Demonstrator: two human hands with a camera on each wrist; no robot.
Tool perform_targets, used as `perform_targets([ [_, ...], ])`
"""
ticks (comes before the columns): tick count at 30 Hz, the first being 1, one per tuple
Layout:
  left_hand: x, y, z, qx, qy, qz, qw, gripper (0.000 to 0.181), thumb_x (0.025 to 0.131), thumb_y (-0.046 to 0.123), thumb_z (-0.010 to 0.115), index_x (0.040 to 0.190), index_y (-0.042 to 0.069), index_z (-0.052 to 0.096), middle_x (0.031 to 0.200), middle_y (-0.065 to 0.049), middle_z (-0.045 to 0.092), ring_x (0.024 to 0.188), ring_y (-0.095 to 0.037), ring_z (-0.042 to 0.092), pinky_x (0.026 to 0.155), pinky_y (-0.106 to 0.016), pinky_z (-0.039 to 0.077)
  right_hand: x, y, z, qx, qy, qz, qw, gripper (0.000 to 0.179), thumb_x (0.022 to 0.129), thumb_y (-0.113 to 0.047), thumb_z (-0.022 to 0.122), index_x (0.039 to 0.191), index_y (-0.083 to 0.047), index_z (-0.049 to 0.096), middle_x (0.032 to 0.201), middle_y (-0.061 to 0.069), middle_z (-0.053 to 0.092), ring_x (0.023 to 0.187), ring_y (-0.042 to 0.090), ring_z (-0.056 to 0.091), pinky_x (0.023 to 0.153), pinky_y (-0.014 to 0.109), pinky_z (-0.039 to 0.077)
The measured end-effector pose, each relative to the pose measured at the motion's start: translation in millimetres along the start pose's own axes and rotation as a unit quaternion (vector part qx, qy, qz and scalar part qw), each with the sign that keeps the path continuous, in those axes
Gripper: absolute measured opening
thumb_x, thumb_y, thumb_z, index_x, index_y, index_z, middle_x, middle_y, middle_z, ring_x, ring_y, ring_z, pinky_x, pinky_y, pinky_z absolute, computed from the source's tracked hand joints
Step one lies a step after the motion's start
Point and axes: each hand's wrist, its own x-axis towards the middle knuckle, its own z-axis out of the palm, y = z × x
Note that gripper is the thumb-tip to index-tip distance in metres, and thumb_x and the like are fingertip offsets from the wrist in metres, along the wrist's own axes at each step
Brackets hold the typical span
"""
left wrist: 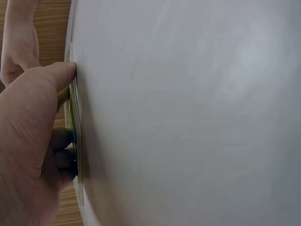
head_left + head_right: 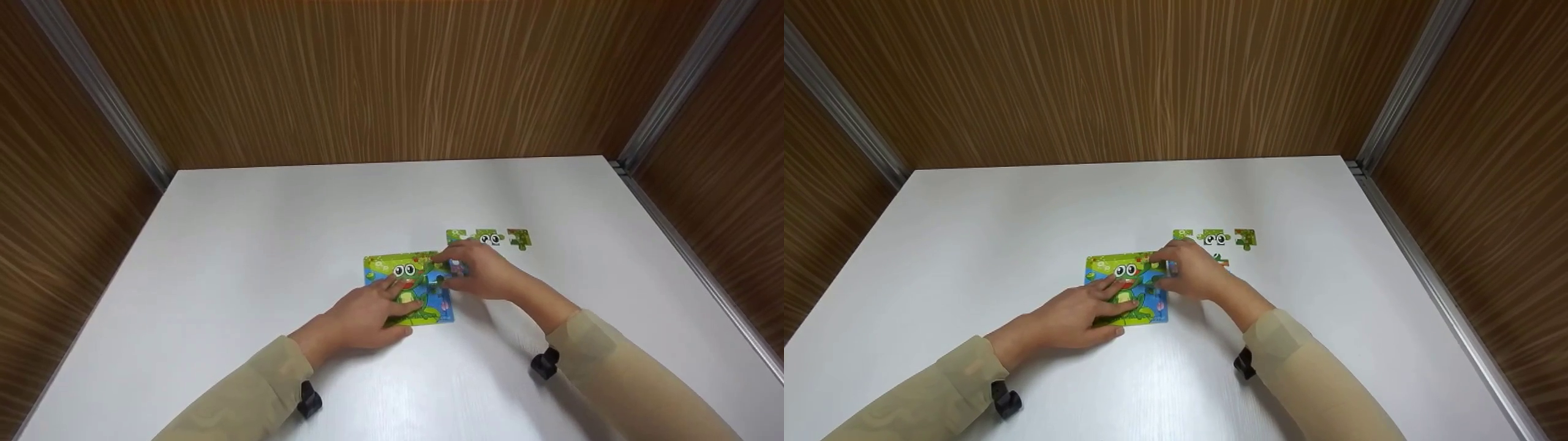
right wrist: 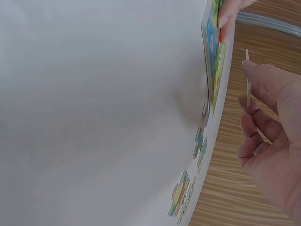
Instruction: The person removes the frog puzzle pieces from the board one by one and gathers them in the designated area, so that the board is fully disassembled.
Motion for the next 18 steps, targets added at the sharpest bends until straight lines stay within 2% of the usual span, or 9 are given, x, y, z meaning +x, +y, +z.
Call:
perform_targets([
  [3, 0.0, 0.5, -0.6, 0.001, 0.002, 0.001, 1.0000, 0.056, 0.108, 0.053, 0.047, 0.159, 0.031, 0.051, 0.169, -0.012, 0.035, 0.157, -0.040, 0.029, 0.122, -0.054, 0.035, -3.9, 3, -4, 0.001, 0.006, 0.005, 1.0000, 0.039, 0.093, -0.016, 0.082, 0.131, -0.010, 0.075, 0.134, 0.011, 0.070, 0.136, 0.038, 0.057, 0.114, 0.060, 0.043],
  [9, 0.0, 1.2, 1.0, -0.003, 0.001, 0.002, 1.0000, 0.055, 0.107, 0.052, 0.049, 0.158, 0.030, 0.053, 0.169, -0.011, 0.035, 0.157, -0.040, 0.029, 0.123, -0.053, 0.033, -14.8, 12, -12, 0.010, 0.023, 0.018, 0.9995, 0.039, 0.092, -0.012, 0.083, 0.130, -0.010, 0.076, 0.132, 0.009, 0.070, 0.129, 0.035, 0.061, 0.106, 0.056, 0.051],
  [12, 0.0, 1.1, 1.9, -0.005, 0.001, 0.001, 1.0000, 0.055, 0.108, 0.052, 0.049, 0.158, 0.030, 0.053, 0.170, -0.011, 0.034, 0.158, -0.039, 0.028, 0.124, -0.053, 0.032, -20.7, 21, -18, 0.019, 0.026, 0.030, 0.9990, 0.040, 0.092, -0.011, 0.083, 0.131, -0.010, 0.075, 0.134, 0.009, 0.070, 0.131, 0.034, 0.060, 0.103, 0.055, 0.054],
  [18, -0.5, 1.3, 3.6, -0.006, -0.004, -0.006, 1.0000, 0.056, 0.107, 0.053, 0.049, 0.159, 0.031, 0.051, 0.170, -0.013, 0.033, 0.159, -0.038, 0.026, 0.124, -0.054, 0.030, -39.8, 46, -36, 0.031, 0.039, 0.076, 0.9958, 0.043, 0.091, -0.008, 0.083, 0.133, -0.011, 0.074, 0.138, 0.010, 0.068, 0.134, 0.036, 0.058, 0.112, 0.061, 0.044],
])
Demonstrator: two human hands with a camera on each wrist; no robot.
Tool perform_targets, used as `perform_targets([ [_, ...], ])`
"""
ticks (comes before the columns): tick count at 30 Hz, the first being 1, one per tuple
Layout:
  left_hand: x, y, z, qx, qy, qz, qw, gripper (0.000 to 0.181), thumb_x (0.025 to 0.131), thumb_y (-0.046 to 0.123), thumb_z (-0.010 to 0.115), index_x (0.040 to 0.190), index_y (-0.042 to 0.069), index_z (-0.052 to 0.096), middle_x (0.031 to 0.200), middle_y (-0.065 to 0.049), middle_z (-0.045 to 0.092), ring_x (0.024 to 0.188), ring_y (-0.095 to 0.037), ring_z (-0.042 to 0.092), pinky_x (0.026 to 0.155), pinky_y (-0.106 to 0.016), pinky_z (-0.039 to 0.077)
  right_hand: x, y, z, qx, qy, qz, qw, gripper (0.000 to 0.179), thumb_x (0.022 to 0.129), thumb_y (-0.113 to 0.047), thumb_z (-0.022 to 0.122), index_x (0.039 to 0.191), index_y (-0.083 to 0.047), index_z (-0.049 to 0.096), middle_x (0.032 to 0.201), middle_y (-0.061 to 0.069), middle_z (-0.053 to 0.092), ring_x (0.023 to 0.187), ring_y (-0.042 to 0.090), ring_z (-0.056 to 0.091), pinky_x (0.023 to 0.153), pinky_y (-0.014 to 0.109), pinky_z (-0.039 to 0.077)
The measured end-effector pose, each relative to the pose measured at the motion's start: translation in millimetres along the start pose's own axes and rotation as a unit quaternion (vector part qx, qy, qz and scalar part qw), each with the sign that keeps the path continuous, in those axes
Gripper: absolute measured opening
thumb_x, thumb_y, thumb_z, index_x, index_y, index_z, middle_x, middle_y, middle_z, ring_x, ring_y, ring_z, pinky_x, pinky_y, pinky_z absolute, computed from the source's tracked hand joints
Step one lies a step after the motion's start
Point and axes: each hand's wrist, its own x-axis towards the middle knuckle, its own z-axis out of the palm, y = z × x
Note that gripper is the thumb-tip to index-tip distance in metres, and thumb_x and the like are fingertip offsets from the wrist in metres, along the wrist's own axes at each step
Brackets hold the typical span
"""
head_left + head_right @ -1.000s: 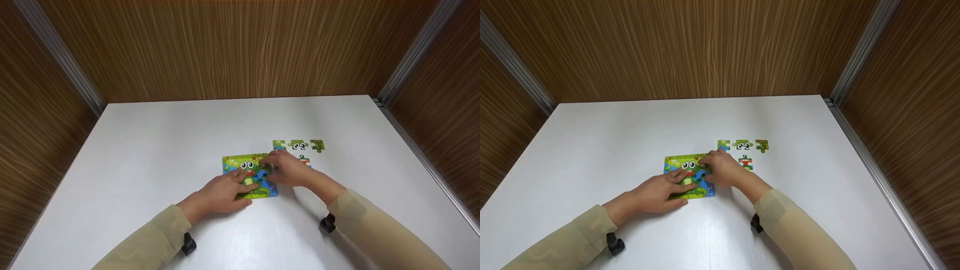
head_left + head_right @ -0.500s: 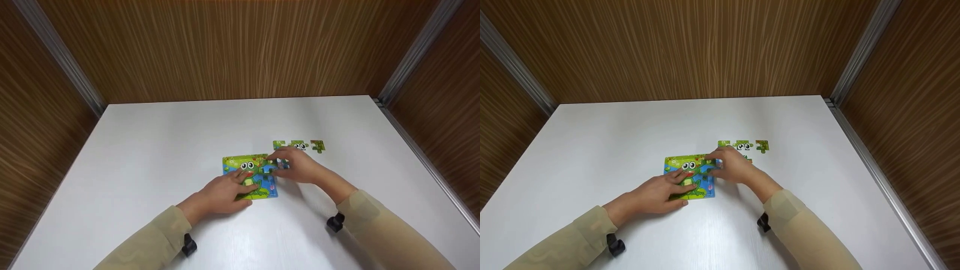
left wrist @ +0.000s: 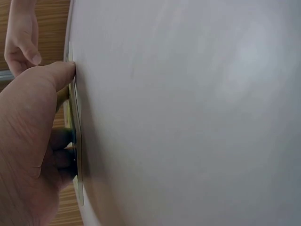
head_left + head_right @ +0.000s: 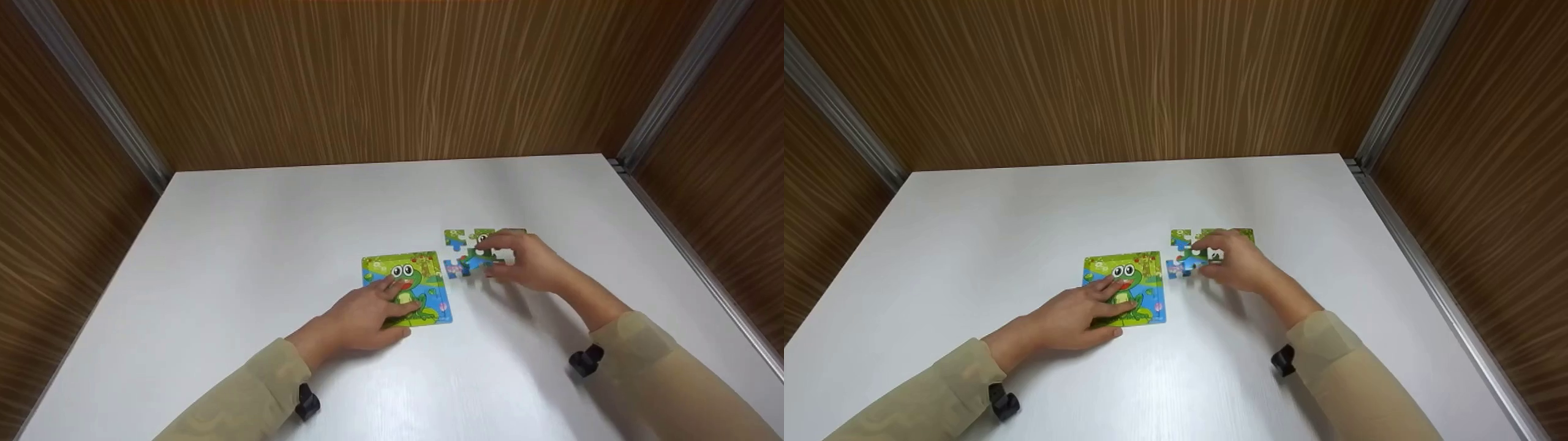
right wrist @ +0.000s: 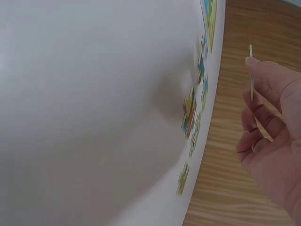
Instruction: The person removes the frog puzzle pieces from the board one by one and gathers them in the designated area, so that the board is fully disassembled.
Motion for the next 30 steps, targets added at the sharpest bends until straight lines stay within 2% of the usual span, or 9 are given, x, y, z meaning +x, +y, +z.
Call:
perform_targets([
  [3, 0.2, 0.5, -0.3, -0.003, 0.000, 0.000, 1.0000, 0.056, 0.107, 0.053, 0.049, 0.159, 0.031, 0.051, 0.170, -0.014, 0.033, 0.159, -0.038, 0.026, 0.125, -0.054, 0.029, -6.8, 11, -11, -0.002, 0.003, 0.023, 0.9997, 0.043, 0.091, -0.010, 0.085, 0.133, -0.011, 0.074, 0.141, 0.012, 0.067, 0.135, 0.037, 0.057, 0.110, 0.063, 0.044],
  [6, 0.4, 1.2, -0.3, -0.003, 0.003, -0.001, 1.0000, 0.056, 0.107, 0.053, 0.049, 0.159, 0.031, 0.051, 0.170, -0.013, 0.032, 0.159, -0.039, 0.026, 0.125, -0.053, 0.029, -14.1, 21, -19, -0.006, 0.011, 0.030, 0.9995, 0.042, 0.092, -0.008, 0.083, 0.133, -0.009, 0.074, 0.147, 0.018, 0.062, 0.136, 0.041, 0.056, 0.108, 0.066, 0.045],
  [12, 0.1, 1.2, 0.3, -0.002, 0.008, 0.002, 1.0000, 0.056, 0.107, 0.052, 0.049, 0.158, 0.030, 0.052, 0.169, -0.015, 0.034, 0.158, -0.039, 0.027, 0.124, -0.054, 0.031, -26.7, 38, -30, -0.003, 0.026, 0.046, 0.9986, 0.042, 0.093, -0.005, 0.081, 0.134, -0.005, 0.072, 0.142, 0.020, 0.065, 0.131, 0.043, 0.058, 0.103, 0.066, 0.046],
  [20, -1.4, -0.9, 2.1, 0.006, 0.006, 0.002, 1.0000, 0.056, 0.108, 0.054, 0.047, 0.159, 0.031, 0.052, 0.170, -0.015, 0.033, 0.158, -0.038, 0.027, 0.124, -0.053, 0.030, -39.1, 55, -33, 0.009, 0.019, 0.105, 0.9943, 0.046, 0.093, -0.008, 0.082, 0.137, -0.006, 0.071, 0.140, 0.017, 0.066, 0.129, 0.041, 0.057, 0.102, 0.060, 0.045],
  [30, -0.4, -0.9, 3.5, 0.009, 0.008, 0.003, 0.9999, 0.056, 0.108, 0.053, 0.049, 0.159, 0.031, 0.052, 0.170, -0.011, 0.033, 0.158, -0.038, 0.027, 0.125, -0.052, 0.030, -45.0, 73, -31, -0.003, 0.006, 0.137, 0.9906, 0.048, 0.092, -0.011, 0.084, 0.137, -0.006, 0.070, 0.139, 0.020, 0.065, 0.122, 0.038, 0.060, 0.101, 0.053, 0.049],
])
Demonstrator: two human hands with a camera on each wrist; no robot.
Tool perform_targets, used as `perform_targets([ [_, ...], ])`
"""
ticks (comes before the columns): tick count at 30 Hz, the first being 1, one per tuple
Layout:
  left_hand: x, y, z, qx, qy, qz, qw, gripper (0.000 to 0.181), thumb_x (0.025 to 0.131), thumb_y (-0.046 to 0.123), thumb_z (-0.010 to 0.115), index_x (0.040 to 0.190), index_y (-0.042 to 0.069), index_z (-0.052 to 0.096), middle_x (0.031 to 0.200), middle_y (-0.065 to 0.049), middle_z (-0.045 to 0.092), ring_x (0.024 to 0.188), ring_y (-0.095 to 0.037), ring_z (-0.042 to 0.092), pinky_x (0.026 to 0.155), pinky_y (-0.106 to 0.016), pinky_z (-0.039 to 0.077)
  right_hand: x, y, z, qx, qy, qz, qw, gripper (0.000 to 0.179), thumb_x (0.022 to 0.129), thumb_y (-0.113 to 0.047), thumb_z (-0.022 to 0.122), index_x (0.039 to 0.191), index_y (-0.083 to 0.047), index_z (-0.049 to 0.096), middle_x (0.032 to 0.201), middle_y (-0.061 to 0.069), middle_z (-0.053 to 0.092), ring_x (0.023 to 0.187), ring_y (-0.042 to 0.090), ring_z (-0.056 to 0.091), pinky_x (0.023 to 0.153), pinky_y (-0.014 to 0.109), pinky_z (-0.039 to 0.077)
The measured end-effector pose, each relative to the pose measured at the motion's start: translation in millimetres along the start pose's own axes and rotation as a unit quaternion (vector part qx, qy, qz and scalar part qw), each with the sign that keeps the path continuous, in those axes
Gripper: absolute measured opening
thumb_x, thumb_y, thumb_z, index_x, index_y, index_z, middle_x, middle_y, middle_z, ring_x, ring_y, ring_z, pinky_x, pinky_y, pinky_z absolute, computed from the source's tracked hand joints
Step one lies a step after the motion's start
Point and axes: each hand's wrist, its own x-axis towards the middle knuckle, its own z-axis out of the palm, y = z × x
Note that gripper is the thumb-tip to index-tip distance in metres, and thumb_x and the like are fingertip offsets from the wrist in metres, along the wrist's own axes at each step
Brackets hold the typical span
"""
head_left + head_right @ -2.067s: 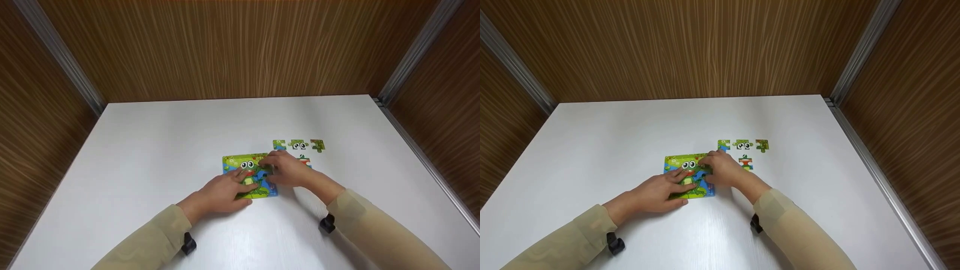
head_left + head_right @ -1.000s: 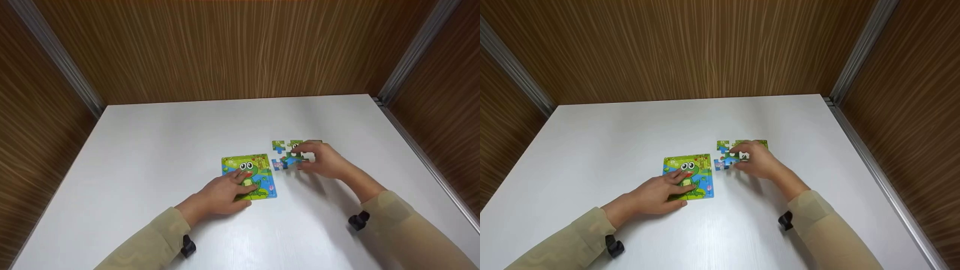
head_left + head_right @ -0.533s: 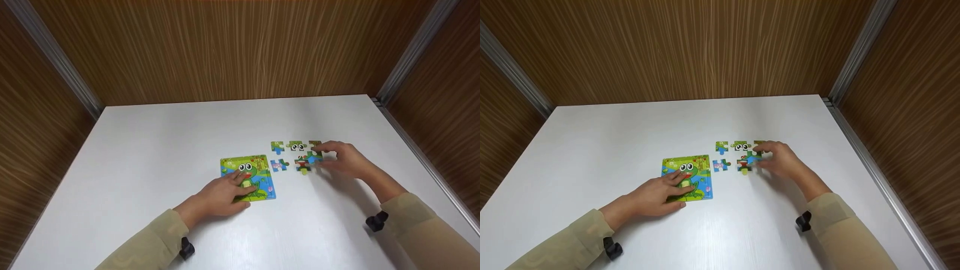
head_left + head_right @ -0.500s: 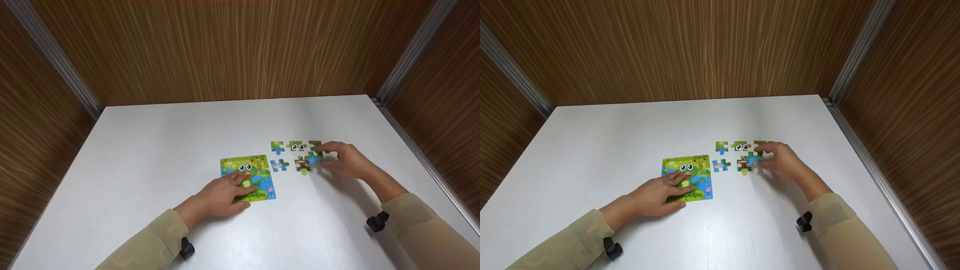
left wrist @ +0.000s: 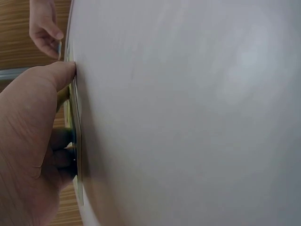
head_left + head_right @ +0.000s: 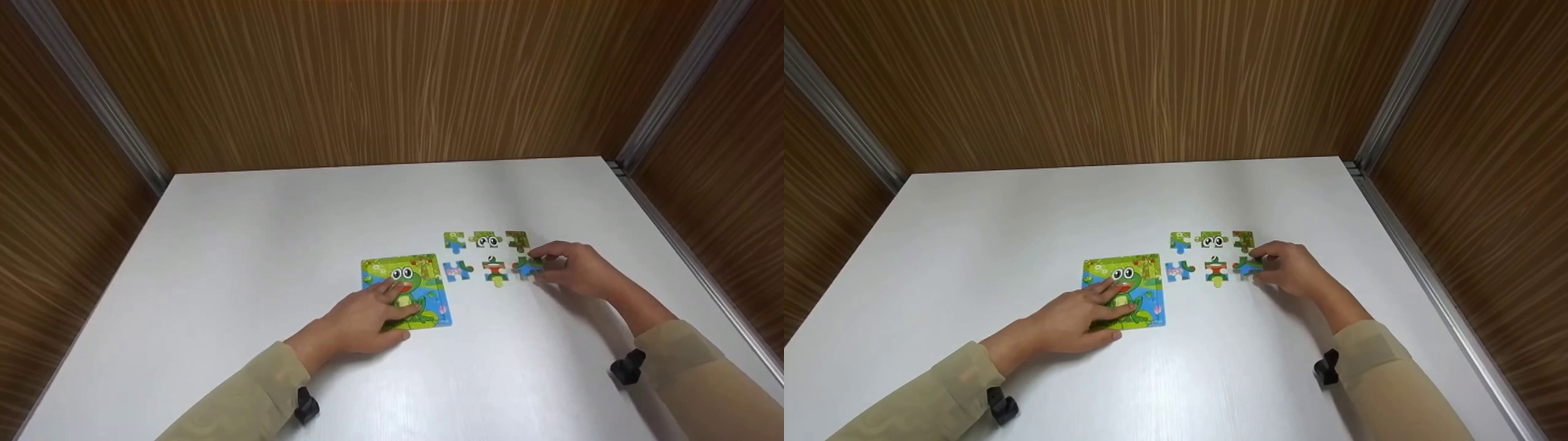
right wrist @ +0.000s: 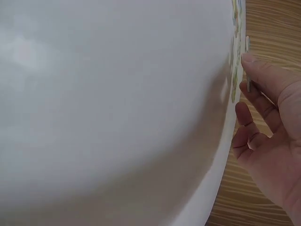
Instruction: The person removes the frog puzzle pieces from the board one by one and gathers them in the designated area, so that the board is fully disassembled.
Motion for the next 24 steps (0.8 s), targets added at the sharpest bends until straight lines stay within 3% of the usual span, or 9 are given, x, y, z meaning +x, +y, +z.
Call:
perform_targets([
  [8, 0.0, -0.2, -0.3, -0.003, -0.003, -0.005, 1.0000, 0.056, 0.107, 0.054, 0.048, 0.159, 0.032, 0.051, 0.170, -0.012, 0.033, 0.158, -0.038, 0.026, 0.124, -0.052, 0.030, -0.3, 9, 6, 0.033, -0.013, 0.028, 0.9990, 0.050, 0.093, -0.014, 0.083, 0.141, -0.007, 0.068, 0.141, 0.023, 0.063, 0.117, 0.038, 0.062, 0.084, 0.040, 0.059],
  [17, -1.8, -0.6, 0.7, -0.005, 0.005, -0.002, 1.0000, 0.056, 0.107, 0.053, 0.049, 0.159, 0.031, 0.052, 0.170, -0.010, 0.034, 0.158, -0.038, 0.027, 0.124, -0.053, 0.031, -1.4, 11, 9, 0.034, -0.008, 0.024, 0.9991, 0.051, 0.094, -0.016, 0.082, 0.142, -0.010, 0.067, 0.144, 0.020, 0.062, 0.114, 0.034, 0.060, 0.080, 0.035, 0.057],
  [24, -0.3, -0.3, 0.4, -0.009, 0.003, -0.005, 0.9999, 0.056, 0.107, 0.053, 0.048, 0.159, 0.032, 0.051, 0.170, -0.011, 0.033, 0.159, -0.039, 0.025, 0.124, -0.055, 0.030, -1.0, 15, 9, 0.031, -0.010, 0.044, 0.9985, 0.054, 0.095, -0.018, 0.081, 0.146, -0.013, 0.065, 0.150, 0.018, 0.058, 0.117, 0.034, 0.057, 0.083, 0.034, 0.056],
])
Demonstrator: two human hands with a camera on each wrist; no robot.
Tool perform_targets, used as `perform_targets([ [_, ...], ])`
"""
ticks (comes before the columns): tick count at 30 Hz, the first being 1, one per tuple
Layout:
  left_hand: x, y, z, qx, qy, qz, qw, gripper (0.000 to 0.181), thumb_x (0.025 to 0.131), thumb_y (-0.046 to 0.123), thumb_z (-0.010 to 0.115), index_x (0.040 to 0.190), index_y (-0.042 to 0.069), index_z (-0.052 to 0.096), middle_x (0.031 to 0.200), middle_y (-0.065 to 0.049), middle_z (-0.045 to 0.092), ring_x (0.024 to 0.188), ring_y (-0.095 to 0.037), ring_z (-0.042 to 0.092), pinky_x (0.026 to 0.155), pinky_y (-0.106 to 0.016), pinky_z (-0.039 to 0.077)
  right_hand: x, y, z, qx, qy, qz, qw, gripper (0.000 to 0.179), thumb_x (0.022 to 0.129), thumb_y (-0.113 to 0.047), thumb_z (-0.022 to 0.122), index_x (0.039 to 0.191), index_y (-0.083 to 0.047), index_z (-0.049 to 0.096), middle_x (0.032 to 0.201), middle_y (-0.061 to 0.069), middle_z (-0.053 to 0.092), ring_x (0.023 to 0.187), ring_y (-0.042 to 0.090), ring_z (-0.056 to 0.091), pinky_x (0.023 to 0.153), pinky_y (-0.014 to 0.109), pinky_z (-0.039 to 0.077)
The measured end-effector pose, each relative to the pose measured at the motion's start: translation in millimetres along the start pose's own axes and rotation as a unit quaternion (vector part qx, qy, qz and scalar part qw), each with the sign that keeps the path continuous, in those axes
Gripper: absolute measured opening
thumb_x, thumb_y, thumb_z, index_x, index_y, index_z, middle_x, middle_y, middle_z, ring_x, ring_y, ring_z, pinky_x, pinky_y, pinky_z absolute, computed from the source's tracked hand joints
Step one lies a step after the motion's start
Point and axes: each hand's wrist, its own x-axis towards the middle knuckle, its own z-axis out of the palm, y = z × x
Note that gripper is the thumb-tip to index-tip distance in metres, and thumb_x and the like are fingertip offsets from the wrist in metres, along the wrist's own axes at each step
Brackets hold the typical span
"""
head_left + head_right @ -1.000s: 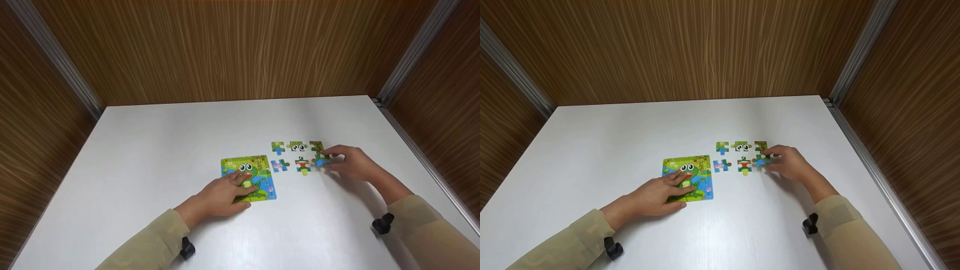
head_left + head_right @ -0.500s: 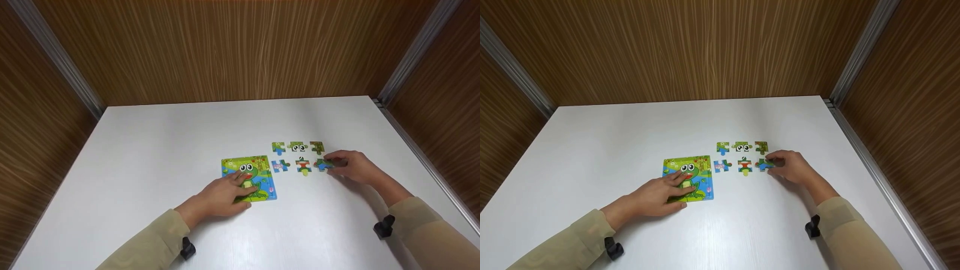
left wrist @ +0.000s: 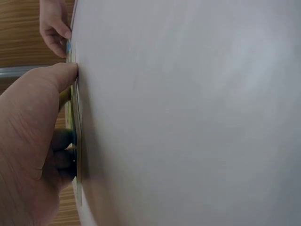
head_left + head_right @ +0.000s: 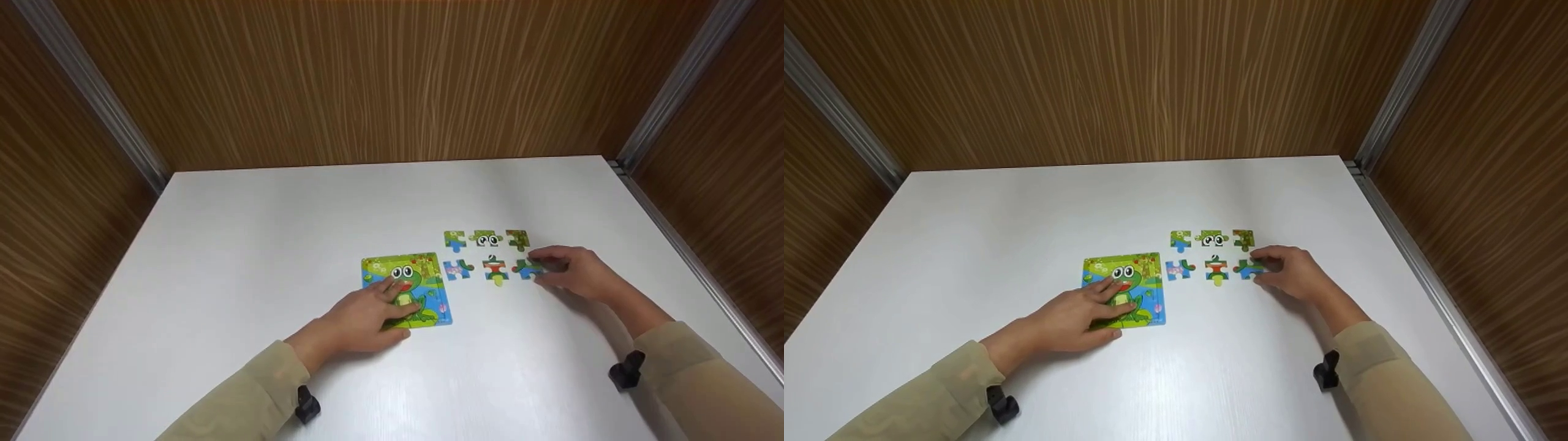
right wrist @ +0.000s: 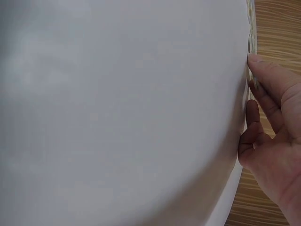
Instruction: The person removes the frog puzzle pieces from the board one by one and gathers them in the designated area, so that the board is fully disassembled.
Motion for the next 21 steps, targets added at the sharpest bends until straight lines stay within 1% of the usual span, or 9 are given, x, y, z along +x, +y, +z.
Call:
perform_targets([
  [2, 0.7, 0.0, 0.0, -0.002, -0.001, 0.000, 1.0000, 0.056, 0.107, 0.053, 0.048, 0.159, 0.032, 0.051, 0.170, -0.011, 0.032, 0.159, -0.039, 0.025, 0.125, -0.054, 0.029, -0.5, -0.4, -0.5, 0.003, 0.000, -0.001, 1.0000, 0.054, 0.095, -0.018, 0.081, 0.146, -0.013, 0.064, 0.150, 0.018, 0.058, 0.117, 0.034, 0.056, 0.085, 0.036, 0.056],
  [6, 1.4, 0.1, 1.2, -0.004, -0.002, 0.002, 1.0000, 0.057, 0.107, 0.053, 0.048, 0.160, 0.031, 0.051, 0.170, -0.010, 0.032, 0.159, -0.039, 0.025, 0.125, -0.054, 0.029, -1.7, -0.6, -0.7, 0.008, 0.001, -0.005, 1.0000, 0.054, 0.095, -0.018, 0.082, 0.146, -0.012, 0.065, 0.150, 0.017, 0.059, 0.123, 0.035, 0.057, 0.095, 0.044, 0.054],
  [10, 0.5, 0.6, 1.8, -0.003, -0.005, 0.000, 1.0000, 0.057, 0.107, 0.053, 0.049, 0.160, 0.031, 0.050, 0.170, -0.011, 0.032, 0.159, -0.039, 0.025, 0.125, -0.053, 0.028, -2.1, -0.4, 0.0, 0.014, -0.003, -0.008, 0.9999, 0.055, 0.095, -0.018, 0.082, 0.146, -0.012, 0.065, 0.150, 0.017, 0.060, 0.131, 0.037, 0.056, 0.105, 0.052, 0.049],
  [15, -0.3, 0.3, 0.9, -0.008, -0.008, -0.002, 0.9999, 0.057, 0.107, 0.053, 0.049, 0.160, 0.031, 0.050, 0.171, -0.011, 0.031, 0.159, -0.038, 0.023, 0.126, -0.053, 0.027, -1.2, 0.3, 0.4, 0.021, -0.008, -0.002, 0.9997, 0.055, 0.095, -0.016, 0.082, 0.147, -0.013, 0.064, 0.152, 0.016, 0.058, 0.133, 0.038, 0.055, 0.107, 0.054, 0.048],
  [19, 0.1, -0.6, -0.7, -0.015, -0.009, -0.004, 0.9998, 0.057, 0.107, 0.054, 0.051, 0.159, 0.031, 0.051, 0.170, -0.011, 0.032, 0.159, -0.037, 0.024, 0.125, -0.054, 0.028, 0.1, 0.9, -0.5, 0.031, -0.009, 0.004, 0.9995, 0.056, 0.095, -0.019, 0.082, 0.147, -0.013, 0.064, 0.153, 0.016, 0.058, 0.134, 0.038, 0.054, 0.108, 0.055, 0.048],
  [21, 0.5, -1.3, -1.8, -0.019, -0.012, -0.006, 0.9997, 0.058, 0.106, 0.054, 0.051, 0.160, 0.032, 0.050, 0.171, -0.011, 0.031, 0.160, -0.036, 0.023, 0.125, -0.054, 0.029, 0.0, 0.5, -1.4, 0.034, -0.011, 0.002, 0.9994, 0.057, 0.095, -0.021, 0.082, 0.148, -0.012, 0.063, 0.152, 0.016, 0.058, 0.135, 0.039, 0.054, 0.109, 0.056, 0.047],
])
